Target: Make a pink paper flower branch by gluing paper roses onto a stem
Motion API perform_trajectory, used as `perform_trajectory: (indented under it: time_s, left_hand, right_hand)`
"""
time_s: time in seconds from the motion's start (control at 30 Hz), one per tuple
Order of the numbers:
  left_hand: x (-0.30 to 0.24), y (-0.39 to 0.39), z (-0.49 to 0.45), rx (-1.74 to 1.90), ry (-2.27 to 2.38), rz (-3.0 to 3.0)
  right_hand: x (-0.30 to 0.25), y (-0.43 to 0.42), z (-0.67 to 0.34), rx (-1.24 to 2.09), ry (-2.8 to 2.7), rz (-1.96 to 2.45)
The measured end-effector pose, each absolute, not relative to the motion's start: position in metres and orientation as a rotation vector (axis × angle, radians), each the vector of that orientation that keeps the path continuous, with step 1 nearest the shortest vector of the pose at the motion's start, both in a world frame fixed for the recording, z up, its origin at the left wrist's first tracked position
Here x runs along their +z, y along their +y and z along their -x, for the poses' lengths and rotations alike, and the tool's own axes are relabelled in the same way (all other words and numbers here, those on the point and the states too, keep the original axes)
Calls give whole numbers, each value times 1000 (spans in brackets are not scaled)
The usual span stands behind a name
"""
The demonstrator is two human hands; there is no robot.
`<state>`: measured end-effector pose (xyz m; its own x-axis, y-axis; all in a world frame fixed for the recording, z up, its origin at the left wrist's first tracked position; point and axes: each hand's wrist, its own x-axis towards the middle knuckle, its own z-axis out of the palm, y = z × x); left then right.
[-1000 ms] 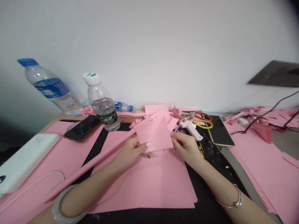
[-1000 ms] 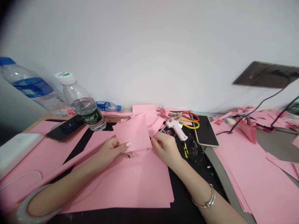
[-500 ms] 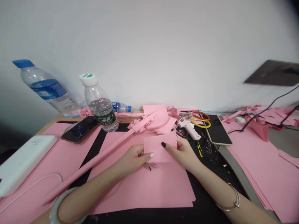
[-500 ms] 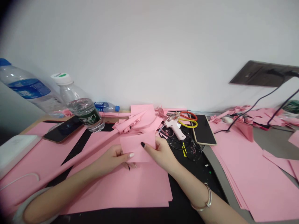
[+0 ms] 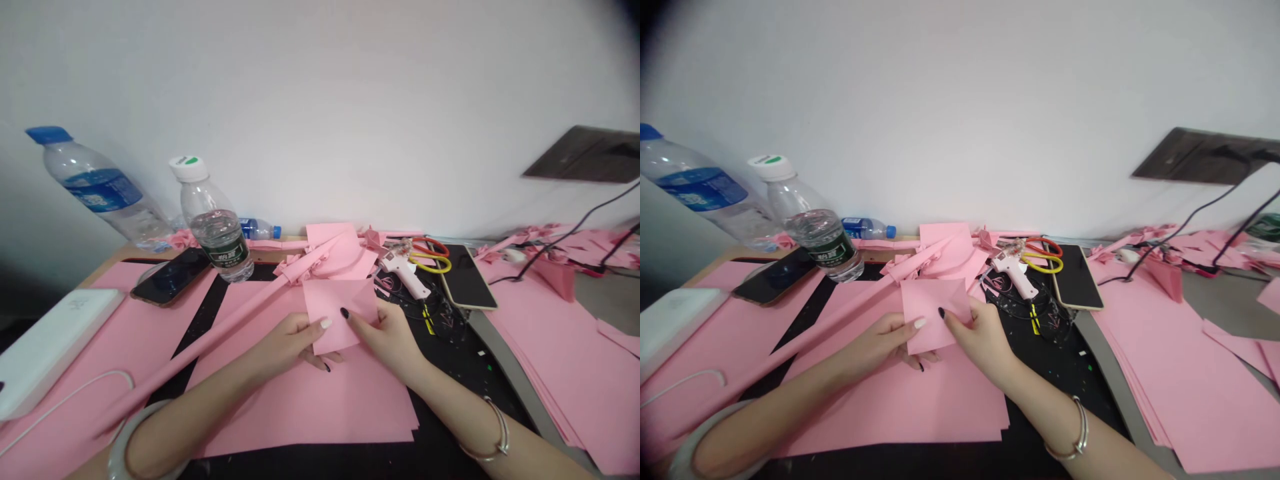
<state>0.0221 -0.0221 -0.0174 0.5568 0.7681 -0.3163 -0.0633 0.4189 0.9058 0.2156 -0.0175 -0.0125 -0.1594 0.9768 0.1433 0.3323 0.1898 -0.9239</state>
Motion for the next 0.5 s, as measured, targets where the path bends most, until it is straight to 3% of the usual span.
perform_trajectory:
  time_s: [0.5]
  left_hand:
    - [-27, -23, -22, 706, 810, -711]
  right_hand:
    - [-24, -21, -224, 370, -2175, 852]
